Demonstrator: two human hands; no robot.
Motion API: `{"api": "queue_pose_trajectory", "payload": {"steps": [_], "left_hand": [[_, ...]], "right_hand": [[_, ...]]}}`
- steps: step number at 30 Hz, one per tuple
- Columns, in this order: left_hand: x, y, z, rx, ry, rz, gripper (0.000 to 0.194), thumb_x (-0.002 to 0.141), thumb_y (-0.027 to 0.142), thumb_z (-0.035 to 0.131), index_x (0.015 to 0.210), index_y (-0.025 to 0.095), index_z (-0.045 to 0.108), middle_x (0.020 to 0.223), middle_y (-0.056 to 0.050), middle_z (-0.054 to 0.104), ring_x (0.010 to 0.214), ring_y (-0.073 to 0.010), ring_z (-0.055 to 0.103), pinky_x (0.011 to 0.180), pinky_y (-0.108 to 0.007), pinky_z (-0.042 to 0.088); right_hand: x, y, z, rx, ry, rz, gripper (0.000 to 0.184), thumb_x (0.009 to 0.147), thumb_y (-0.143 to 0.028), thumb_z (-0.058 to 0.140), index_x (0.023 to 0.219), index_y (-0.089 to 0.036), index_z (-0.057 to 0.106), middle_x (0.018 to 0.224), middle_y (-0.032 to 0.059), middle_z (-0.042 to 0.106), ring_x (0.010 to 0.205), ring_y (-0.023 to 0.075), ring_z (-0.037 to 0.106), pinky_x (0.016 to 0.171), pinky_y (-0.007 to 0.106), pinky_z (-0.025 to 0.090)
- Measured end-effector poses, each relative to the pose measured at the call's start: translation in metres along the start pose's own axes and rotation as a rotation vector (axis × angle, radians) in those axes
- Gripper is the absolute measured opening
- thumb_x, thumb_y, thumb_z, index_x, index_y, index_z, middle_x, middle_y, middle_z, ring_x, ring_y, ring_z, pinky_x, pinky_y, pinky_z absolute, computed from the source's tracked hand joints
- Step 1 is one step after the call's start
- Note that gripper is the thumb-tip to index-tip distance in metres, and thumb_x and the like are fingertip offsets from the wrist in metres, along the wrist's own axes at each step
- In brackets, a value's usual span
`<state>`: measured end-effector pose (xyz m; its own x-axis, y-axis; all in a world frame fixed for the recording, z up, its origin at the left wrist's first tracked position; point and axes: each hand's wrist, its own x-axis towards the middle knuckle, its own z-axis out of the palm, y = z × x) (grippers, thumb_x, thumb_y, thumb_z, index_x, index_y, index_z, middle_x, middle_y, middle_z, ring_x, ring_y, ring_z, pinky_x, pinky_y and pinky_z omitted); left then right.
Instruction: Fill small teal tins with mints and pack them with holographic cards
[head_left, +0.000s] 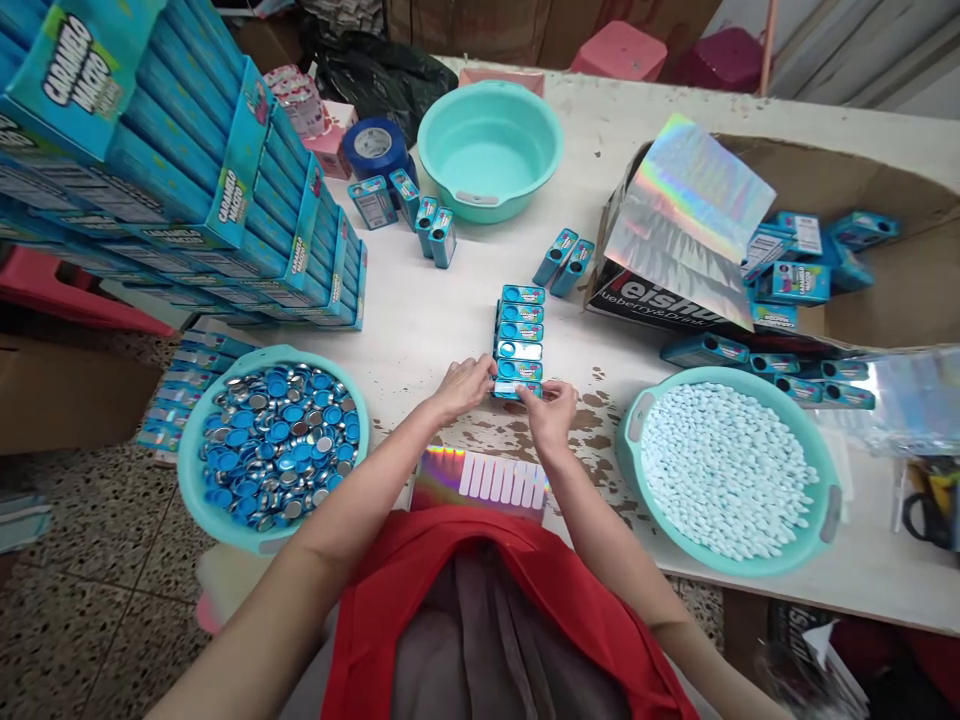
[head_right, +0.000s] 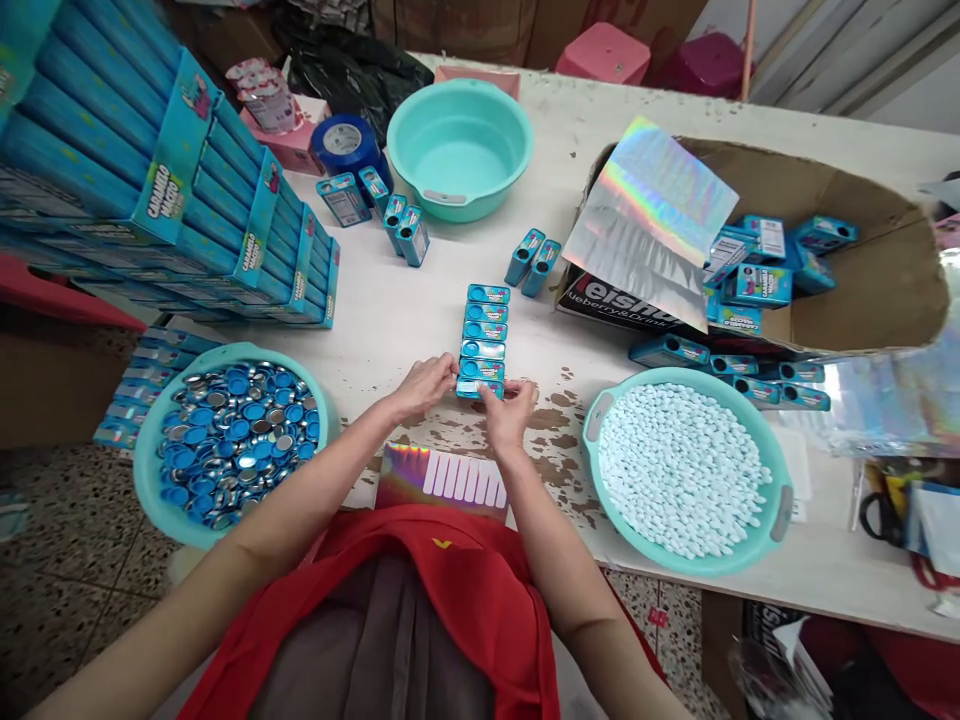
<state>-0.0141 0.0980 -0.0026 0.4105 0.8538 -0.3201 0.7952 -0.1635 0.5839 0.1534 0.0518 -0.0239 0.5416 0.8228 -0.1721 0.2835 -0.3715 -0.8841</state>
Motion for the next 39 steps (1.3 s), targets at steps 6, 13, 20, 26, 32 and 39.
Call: {"api": "queue_pose_trajectory", "payload": {"steps": [6, 13, 20, 26, 32, 39], "left_hand": [[-0.025, 0.013, 0.050, -0.203, 0.283, -0.240, 0.043, 0.092, 0.033, 0.036, 0.132, 0.017, 0.040, 0.125, -0.012, 0.056, 0.120, -0.0238, 0.046, 0.099, -0.039, 0.037], [-0.063, 0.005, 0.051, -0.147, -0.012, -0.220, 0.054, 0.088, 0.049, 0.041, 0.133, 0.020, 0.046, 0.153, -0.009, 0.028, 0.140, -0.0304, 0.023, 0.109, -0.050, 0.026], [-0.116, -0.039, 0.045, -0.222, -0.177, -0.337, 0.030, 0.085, 0.032, 0.046, 0.096, 0.017, 0.069, 0.090, -0.005, 0.071, 0.084, -0.0175, 0.062, 0.079, -0.027, 0.046], [-0.111, -0.028, 0.060, -0.185, -0.100, -0.514, 0.024, 0.081, 0.027, 0.049, 0.088, 0.018, 0.070, 0.088, -0.005, 0.071, 0.083, -0.0176, 0.061, 0.073, -0.026, 0.043], [-0.110, -0.032, 0.067, -0.239, -0.066, -0.561, 0.022, 0.082, 0.028, 0.050, 0.087, 0.020, 0.070, 0.092, -0.006, 0.071, 0.088, -0.0201, 0.062, 0.075, -0.028, 0.044], [-0.127, -0.020, 0.053, -0.384, 0.154, -0.260, 0.032, 0.087, 0.034, 0.047, 0.113, 0.023, 0.062, 0.124, -0.006, 0.060, 0.115, -0.0203, 0.051, 0.094, -0.033, 0.041]], "right_hand": [[0.005, 0.005, 0.003, 0.067, -0.078, 0.093, 0.053, 0.055, -0.046, 0.075, 0.092, -0.018, 0.048, 0.087, 0.0032, 0.058, 0.076, 0.0168, 0.055, 0.072, 0.032, 0.047], [-0.003, 0.008, -0.018, 0.018, -0.040, -0.136, 0.036, 0.075, -0.041, 0.060, 0.100, -0.017, 0.051, 0.098, 0.0077, 0.058, 0.083, 0.0185, 0.057, 0.075, 0.036, 0.048], [-0.099, 0.026, -0.011, -0.420, -0.592, -0.725, 0.030, 0.089, -0.031, 0.050, 0.115, -0.020, 0.058, 0.109, 0.0126, 0.056, 0.101, 0.0251, 0.050, 0.086, 0.042, 0.045], [-0.124, 0.051, 0.003, -0.721, -0.902, -0.811, 0.039, 0.086, -0.021, 0.051, 0.125, -0.014, 0.053, 0.128, 0.0184, 0.053, 0.113, 0.0304, 0.047, 0.092, 0.047, 0.042], [-0.112, 0.047, -0.014, -0.594, -0.951, -0.765, 0.007, 0.082, -0.019, 0.054, 0.083, -0.021, 0.062, 0.104, 0.0121, 0.064, 0.098, 0.0263, 0.056, 0.081, 0.040, 0.046], [-0.091, -0.004, -0.030, -0.353, -0.884, -0.405, 0.020, 0.082, -0.038, 0.056, 0.071, -0.022, 0.055, 0.065, -0.0004, 0.059, 0.061, 0.0154, 0.054, 0.060, 0.027, 0.041]]}}
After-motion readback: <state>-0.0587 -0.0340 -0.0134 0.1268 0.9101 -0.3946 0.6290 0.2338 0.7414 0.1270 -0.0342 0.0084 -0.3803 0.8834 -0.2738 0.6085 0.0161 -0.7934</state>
